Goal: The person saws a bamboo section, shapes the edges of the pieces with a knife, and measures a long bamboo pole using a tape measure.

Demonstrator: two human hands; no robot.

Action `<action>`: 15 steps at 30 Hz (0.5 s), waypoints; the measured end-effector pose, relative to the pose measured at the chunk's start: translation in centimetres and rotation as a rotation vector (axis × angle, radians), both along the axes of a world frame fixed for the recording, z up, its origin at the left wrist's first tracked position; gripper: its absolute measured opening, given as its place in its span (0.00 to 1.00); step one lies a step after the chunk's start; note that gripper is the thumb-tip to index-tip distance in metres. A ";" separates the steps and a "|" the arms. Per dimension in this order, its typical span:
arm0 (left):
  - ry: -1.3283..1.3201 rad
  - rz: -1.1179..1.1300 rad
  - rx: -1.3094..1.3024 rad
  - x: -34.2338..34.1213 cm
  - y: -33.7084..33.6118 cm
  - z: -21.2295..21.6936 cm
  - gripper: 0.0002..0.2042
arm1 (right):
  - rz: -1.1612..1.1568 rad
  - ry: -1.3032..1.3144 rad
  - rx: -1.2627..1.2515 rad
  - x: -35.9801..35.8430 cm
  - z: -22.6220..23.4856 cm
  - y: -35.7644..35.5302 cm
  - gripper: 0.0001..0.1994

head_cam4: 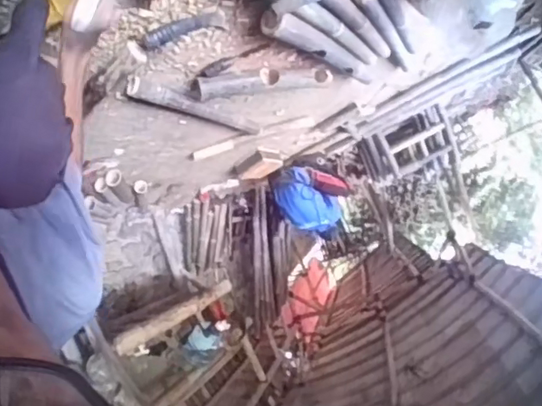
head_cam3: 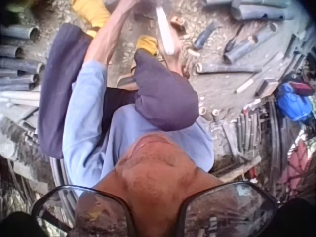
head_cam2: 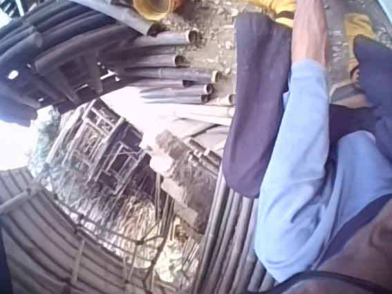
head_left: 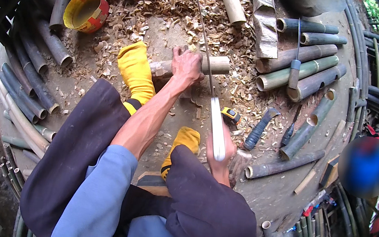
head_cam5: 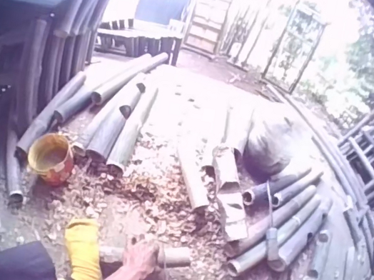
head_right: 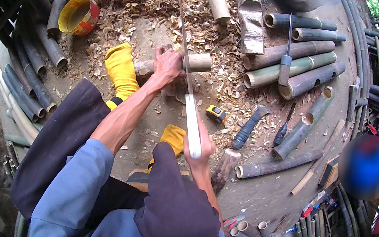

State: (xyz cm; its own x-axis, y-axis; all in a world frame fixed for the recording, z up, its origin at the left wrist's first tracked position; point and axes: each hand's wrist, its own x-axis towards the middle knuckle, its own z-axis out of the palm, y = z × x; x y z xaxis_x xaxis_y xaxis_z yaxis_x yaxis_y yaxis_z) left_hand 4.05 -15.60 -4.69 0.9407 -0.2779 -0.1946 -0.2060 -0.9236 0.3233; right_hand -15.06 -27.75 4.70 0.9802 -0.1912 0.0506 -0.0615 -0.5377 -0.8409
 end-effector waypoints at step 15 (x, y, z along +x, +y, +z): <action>0.067 -0.002 -0.015 0.4 -0.3 1.0 0.21 | -0.036 -0.078 -0.067 -1.9 -0.5 -0.2 0.14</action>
State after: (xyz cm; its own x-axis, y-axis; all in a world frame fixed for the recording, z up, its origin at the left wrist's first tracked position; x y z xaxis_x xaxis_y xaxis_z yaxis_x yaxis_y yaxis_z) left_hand 4.41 -15.94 -3.69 0.9252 -0.2828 -0.2530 -0.1850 -0.9183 0.3500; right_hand -16.92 -27.95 4.24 0.9654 -0.2195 0.1404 -0.0172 -0.5914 -0.8062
